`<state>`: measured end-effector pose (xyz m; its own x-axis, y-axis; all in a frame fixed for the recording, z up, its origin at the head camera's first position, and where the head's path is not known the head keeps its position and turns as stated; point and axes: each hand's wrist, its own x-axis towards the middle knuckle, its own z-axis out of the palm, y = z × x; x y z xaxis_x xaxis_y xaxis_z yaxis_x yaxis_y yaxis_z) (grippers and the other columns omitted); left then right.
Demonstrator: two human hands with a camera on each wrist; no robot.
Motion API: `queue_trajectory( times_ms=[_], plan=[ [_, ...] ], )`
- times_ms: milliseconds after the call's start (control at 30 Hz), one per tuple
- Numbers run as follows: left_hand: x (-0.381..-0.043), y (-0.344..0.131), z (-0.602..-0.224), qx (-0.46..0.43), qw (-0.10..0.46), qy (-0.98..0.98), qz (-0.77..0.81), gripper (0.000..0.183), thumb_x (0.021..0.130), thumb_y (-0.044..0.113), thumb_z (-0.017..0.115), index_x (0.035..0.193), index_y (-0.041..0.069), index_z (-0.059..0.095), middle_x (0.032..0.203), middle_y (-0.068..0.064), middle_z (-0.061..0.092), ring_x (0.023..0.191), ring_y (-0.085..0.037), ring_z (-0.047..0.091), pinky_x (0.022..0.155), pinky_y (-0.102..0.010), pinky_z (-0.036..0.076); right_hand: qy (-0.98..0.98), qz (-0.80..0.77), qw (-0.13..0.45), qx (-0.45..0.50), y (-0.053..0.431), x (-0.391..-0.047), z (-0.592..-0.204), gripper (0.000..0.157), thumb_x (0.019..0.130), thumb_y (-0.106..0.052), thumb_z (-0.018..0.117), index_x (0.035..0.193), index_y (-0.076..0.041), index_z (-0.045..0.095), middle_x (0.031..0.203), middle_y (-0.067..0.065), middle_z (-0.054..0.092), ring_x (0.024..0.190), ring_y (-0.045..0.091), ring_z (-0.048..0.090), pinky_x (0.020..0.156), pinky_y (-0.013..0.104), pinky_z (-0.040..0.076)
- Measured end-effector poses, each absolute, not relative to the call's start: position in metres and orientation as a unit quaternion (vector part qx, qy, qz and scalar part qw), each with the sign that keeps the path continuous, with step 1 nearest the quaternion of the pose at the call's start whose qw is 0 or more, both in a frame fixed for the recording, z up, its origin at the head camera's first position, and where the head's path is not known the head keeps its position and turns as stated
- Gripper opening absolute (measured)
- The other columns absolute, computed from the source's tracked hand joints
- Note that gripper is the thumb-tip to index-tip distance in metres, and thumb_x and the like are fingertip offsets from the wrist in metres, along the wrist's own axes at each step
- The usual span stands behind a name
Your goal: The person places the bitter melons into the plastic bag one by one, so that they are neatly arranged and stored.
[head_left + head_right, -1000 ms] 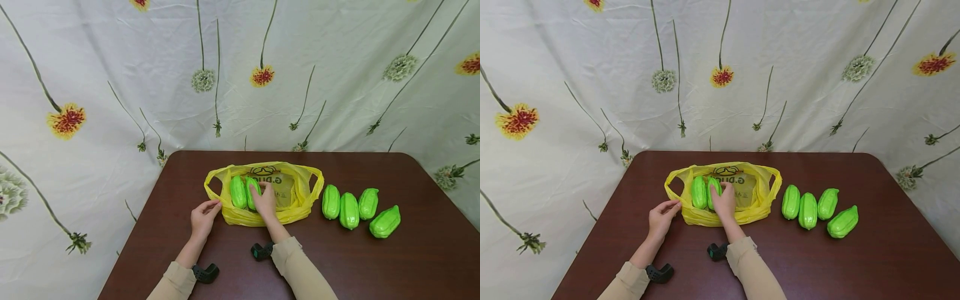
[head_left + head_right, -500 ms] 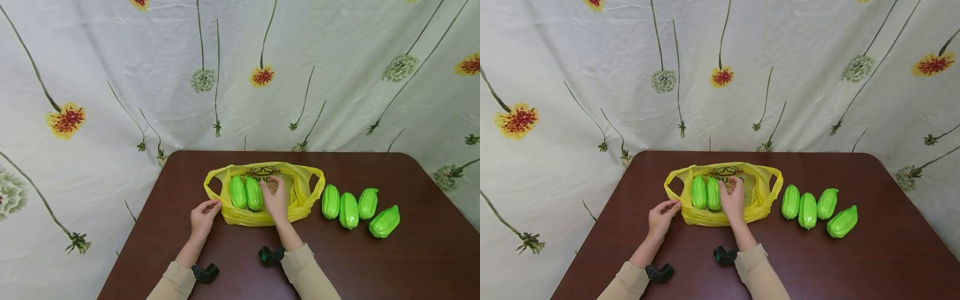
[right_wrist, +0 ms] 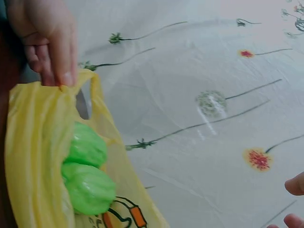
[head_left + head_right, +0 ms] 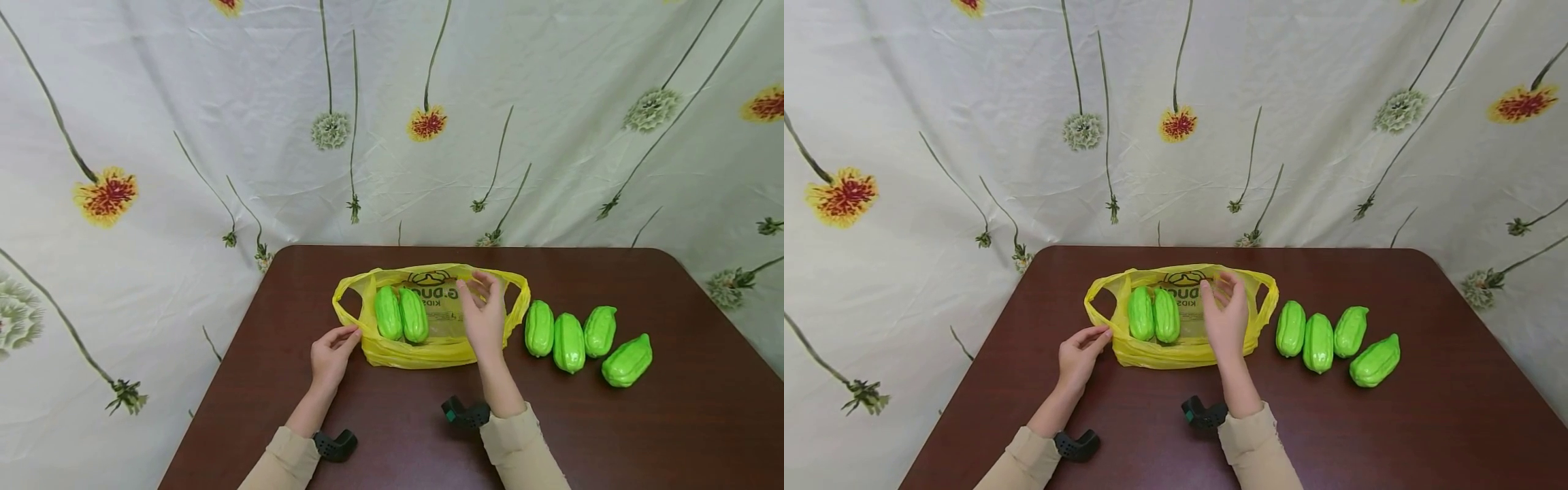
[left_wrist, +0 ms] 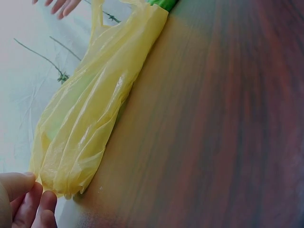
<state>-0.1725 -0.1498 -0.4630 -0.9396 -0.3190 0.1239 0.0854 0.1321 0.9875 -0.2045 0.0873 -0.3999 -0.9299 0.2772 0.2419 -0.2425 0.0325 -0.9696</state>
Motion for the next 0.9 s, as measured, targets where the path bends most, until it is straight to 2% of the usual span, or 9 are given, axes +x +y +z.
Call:
queue_trajectory(
  times_ms=[267,433,633,900],
  plan=[
    [-0.173,-0.150,-0.465,0.078,0.155,-0.735,-0.656,0.020,0.084,0.002,0.070,0.100,-0.010,0.069,0.099,-0.024,0.066,0.077,-0.011,0.064,0.067,-0.015,0.049,-0.677,0.694,0.245,-0.017,0.110,-0.201,-0.391,0.039,0.094,-0.013,0.058,0.126,0.004,0.043,0.126,0.014,0.046,0.118,0.026,0.048,0.099,0.037,0.039],
    [-0.174,-0.151,-0.465,0.077,0.156,-0.733,-0.658,0.020,0.084,0.002,0.069,0.100,-0.010,0.069,0.099,-0.025,0.066,0.077,-0.009,0.064,0.066,-0.015,0.050,-0.669,0.688,0.280,-0.023,0.122,-0.200,-0.388,0.039,0.093,-0.006,0.058,0.126,0.006,0.042,0.126,0.015,0.047,0.116,0.029,0.048,0.095,0.030,0.041],
    [-0.174,-0.151,-0.466,0.078,0.155,-0.731,-0.660,0.020,0.083,0.002,0.070,0.099,-0.010,0.069,0.099,-0.025,0.066,0.075,-0.007,0.063,0.066,-0.016,0.050,-0.658,0.683,0.313,-0.054,0.136,-0.193,-0.376,0.037,0.092,-0.001,0.057,0.123,0.012,0.042,0.121,0.018,0.049,0.113,0.034,0.048,0.094,0.028,0.041],
    [-0.174,-0.151,-0.467,0.084,0.152,-0.731,-0.660,0.020,0.084,0.002,0.070,0.100,-0.009,0.069,0.100,-0.023,0.067,0.075,-0.005,0.062,0.066,-0.015,0.049,-0.631,0.685,0.343,-0.124,0.170,-0.203,-0.394,0.037,0.091,-0.013,0.062,0.122,0.001,0.048,0.115,0.003,0.051,0.106,0.014,0.051,0.091,0.026,0.040]
  ],
)
